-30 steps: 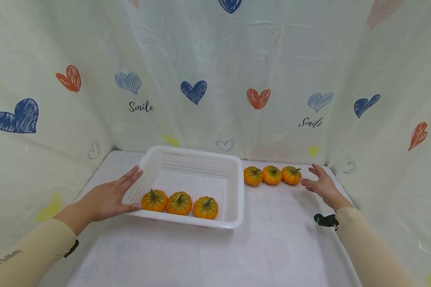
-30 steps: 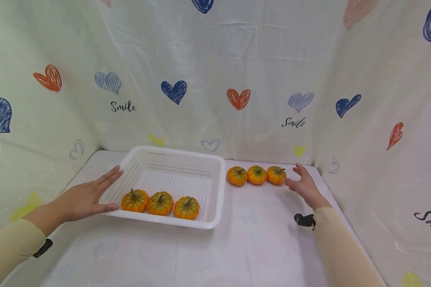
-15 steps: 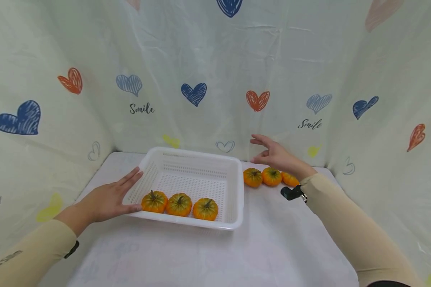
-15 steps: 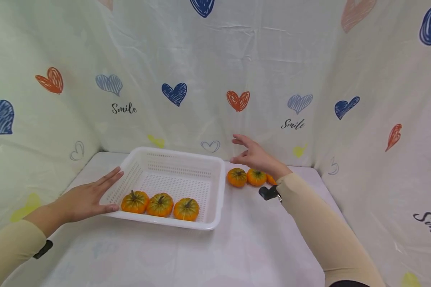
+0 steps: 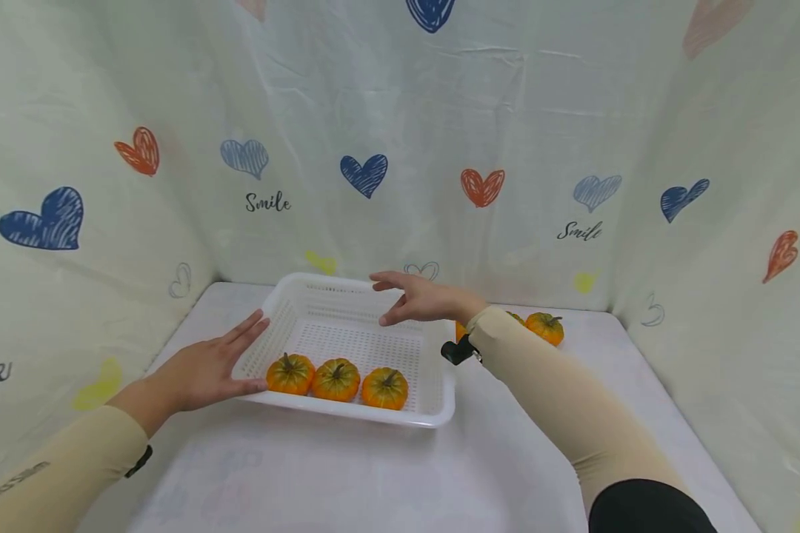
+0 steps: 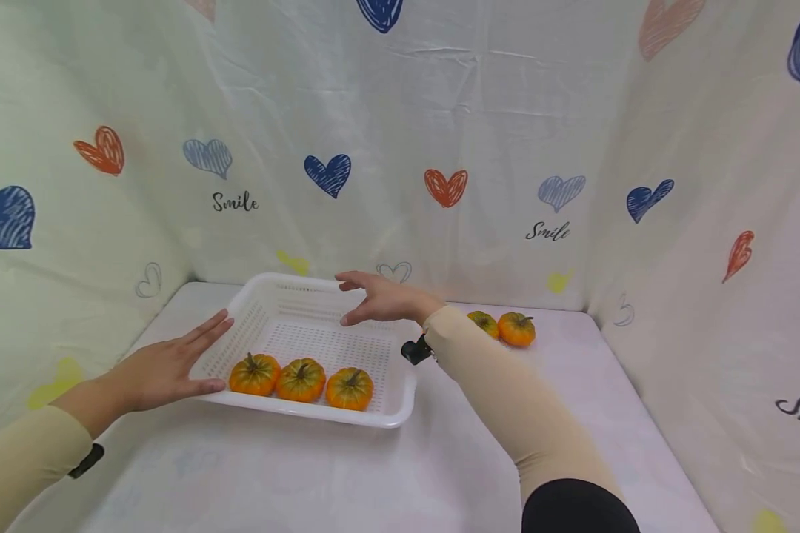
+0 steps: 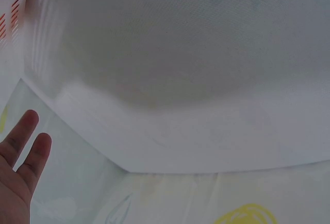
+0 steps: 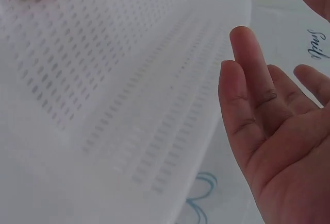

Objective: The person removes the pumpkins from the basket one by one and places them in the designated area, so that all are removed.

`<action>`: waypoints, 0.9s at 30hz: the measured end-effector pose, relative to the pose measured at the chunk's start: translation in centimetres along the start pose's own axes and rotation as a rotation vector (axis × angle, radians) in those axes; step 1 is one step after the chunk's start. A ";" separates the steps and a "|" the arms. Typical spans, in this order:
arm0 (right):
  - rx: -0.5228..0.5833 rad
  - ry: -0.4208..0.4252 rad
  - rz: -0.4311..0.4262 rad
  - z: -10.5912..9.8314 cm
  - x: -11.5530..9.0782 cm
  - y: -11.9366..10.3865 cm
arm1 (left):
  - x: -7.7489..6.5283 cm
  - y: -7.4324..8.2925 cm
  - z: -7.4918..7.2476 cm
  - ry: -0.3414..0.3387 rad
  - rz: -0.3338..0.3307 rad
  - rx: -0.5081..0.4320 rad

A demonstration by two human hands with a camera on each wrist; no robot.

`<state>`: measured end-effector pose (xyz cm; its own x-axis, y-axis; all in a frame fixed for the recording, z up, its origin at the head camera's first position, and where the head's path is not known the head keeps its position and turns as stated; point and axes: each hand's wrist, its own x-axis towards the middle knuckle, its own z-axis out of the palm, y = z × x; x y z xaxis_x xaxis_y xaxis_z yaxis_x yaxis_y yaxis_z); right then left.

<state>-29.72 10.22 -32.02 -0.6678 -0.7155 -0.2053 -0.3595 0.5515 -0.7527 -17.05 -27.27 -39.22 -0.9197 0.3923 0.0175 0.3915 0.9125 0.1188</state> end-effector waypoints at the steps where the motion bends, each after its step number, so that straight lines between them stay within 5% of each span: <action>1: -0.003 -0.018 -0.001 0.4 0.4 0.0 | 0.0 0.0 0.1 -0.001 -0.003 0.000; 11: -0.042 -0.159 0.001 3.8 3.4 1.0 | 0.0 0.1 0.1 -0.003 -0.011 0.012; 27: -0.011 -0.313 0.029 7.4 4.8 2.7 | 0.1 -0.2 0.4 -0.004 -0.014 0.012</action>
<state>-29.08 5.09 -39.62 -0.4458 -0.7954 -0.4105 -0.3514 0.5773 -0.7370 -17.17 -27.35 -39.68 -0.9250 0.3797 0.0123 0.3787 0.9193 0.1067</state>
